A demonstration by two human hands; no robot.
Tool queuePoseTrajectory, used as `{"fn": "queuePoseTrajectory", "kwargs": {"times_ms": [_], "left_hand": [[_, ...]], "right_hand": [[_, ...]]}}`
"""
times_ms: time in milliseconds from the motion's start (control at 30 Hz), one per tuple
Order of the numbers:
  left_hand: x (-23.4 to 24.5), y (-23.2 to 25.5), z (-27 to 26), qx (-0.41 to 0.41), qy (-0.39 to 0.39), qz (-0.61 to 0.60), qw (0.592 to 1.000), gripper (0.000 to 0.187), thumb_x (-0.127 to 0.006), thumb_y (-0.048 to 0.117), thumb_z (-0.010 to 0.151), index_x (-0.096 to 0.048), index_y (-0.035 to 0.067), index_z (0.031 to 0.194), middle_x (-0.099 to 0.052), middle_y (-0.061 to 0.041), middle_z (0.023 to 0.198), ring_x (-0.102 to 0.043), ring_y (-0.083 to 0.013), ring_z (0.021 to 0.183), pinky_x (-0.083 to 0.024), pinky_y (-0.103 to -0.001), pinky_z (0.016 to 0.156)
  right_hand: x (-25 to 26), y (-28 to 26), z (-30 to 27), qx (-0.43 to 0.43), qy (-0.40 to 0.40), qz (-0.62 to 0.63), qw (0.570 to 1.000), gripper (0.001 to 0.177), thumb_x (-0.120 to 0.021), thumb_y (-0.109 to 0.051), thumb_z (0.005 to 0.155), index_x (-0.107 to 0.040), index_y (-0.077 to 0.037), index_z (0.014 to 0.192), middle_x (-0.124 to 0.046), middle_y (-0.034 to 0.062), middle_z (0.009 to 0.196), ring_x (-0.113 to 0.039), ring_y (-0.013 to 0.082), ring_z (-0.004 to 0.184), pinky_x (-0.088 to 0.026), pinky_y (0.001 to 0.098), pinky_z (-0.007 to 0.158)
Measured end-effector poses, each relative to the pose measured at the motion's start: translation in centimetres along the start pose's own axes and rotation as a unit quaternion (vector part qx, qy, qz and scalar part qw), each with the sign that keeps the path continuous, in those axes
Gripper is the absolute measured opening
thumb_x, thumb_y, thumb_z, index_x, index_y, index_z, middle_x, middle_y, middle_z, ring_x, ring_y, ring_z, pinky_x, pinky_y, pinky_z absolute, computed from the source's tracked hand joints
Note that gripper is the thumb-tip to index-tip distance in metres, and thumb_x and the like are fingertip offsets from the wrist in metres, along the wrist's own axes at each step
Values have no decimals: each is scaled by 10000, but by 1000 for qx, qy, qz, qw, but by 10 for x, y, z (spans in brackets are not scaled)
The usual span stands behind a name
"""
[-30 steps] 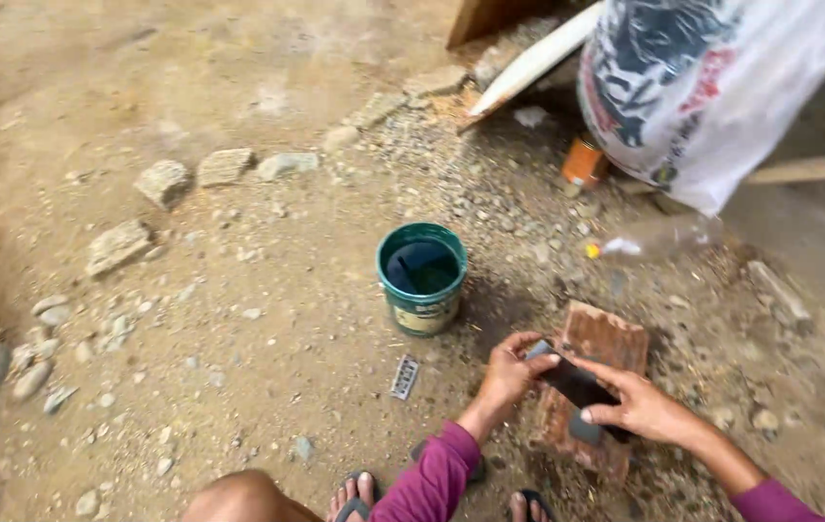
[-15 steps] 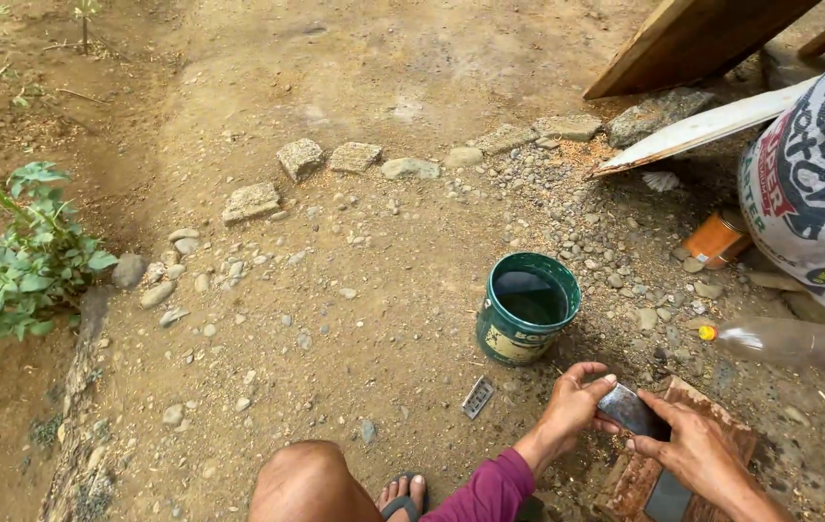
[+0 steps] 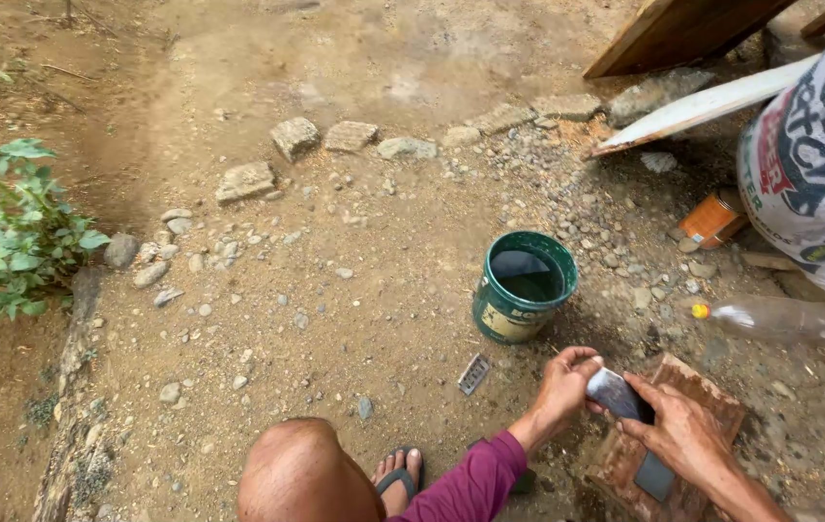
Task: Sharpening a metal plane blade on a whetstone with water.
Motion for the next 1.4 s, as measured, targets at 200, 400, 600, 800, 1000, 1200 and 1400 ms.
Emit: {"fn": "queuePoseTrajectory", "kwargs": {"times_ms": [200, 400, 600, 800, 1000, 1200, 1400], "left_hand": [[-3, 6, -24, 4, -61, -9, 998, 455, -692, 160, 1000, -515, 40, 1400, -725, -89, 973, -682, -189, 737, -579, -286, 572], [-8, -3, -29, 21, -96, -91, 991, 502, -643, 66, 988, -464, 36, 1456, -673, -73, 967, -713, -177, 845, -650, -314, 759], [-15, 7, -33, 48, -80, -146, 985, 406, -529, 124, 1021, -483, 38, 1415, -703, -98, 1036, -727, -172, 827, -652, -311, 752], [-11, -7, -27, -1, -81, -97, 992, 385, -603, 73, 1036, -494, 29, 1403, -673, -150, 1033, -708, -171, 832, -651, -321, 770], [-15, 21, -38, 17, -51, -50, 997, 403, -642, 184, 997, -524, 32, 1351, -719, -86, 992, -703, -148, 708, -628, -266, 613], [-8, 23, -37, -1, 1, 35, 999, 353, -674, 234, 992, -596, 20, 1262, -737, -112, 982, -678, -115, 685, -536, -238, 453], [-2, 20, -37, 13, 5, 42, 999, 328, -622, 284, 1009, -623, 23, 1208, -713, -64, 987, -687, -109, 706, -566, -246, 456]], "right_hand": [[18, -12, -22, 3, -10, 76, 997, 787, -790, -308, 742, -534, -151, 1469, -705, 144, 1070, -718, 317, 953, -571, 461, 836], [32, -12, -33, 30, 56, 68, 996, 765, -821, -286, 748, -561, -77, 1437, -706, 170, 1067, -697, 306, 948, -574, 459, 828], [31, -10, -34, -14, 13, 54, 998, 803, -816, -317, 790, -497, -96, 1493, -686, 139, 1035, -703, 276, 890, -595, 425, 790], [32, -13, -38, 30, 45, 88, 995, 790, -820, -275, 799, -496, -73, 1491, -667, 141, 1062, -692, 259, 873, -605, 419, 802], [27, -20, -38, 45, 52, 19, 997, 774, -835, -263, 772, -519, -91, 1457, -678, 123, 1044, -685, 260, 869, -593, 426, 803], [31, -44, -42, 79, 22, -38, 996, 757, -847, -252, 768, -537, -86, 1438, -635, 135, 907, -660, 295, 839, -559, 469, 817], [25, -39, -39, 71, -5, -6, 997, 745, -802, -246, 775, -528, -83, 1448, -623, 145, 944, -661, 302, 848, -562, 478, 800]]}}
Point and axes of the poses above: each hand's wrist, its own z-axis towards the middle knuckle, its own x-axis out of the back of the hand, y = z × x, the point moved 6 cm from there along z, towards the middle knuckle
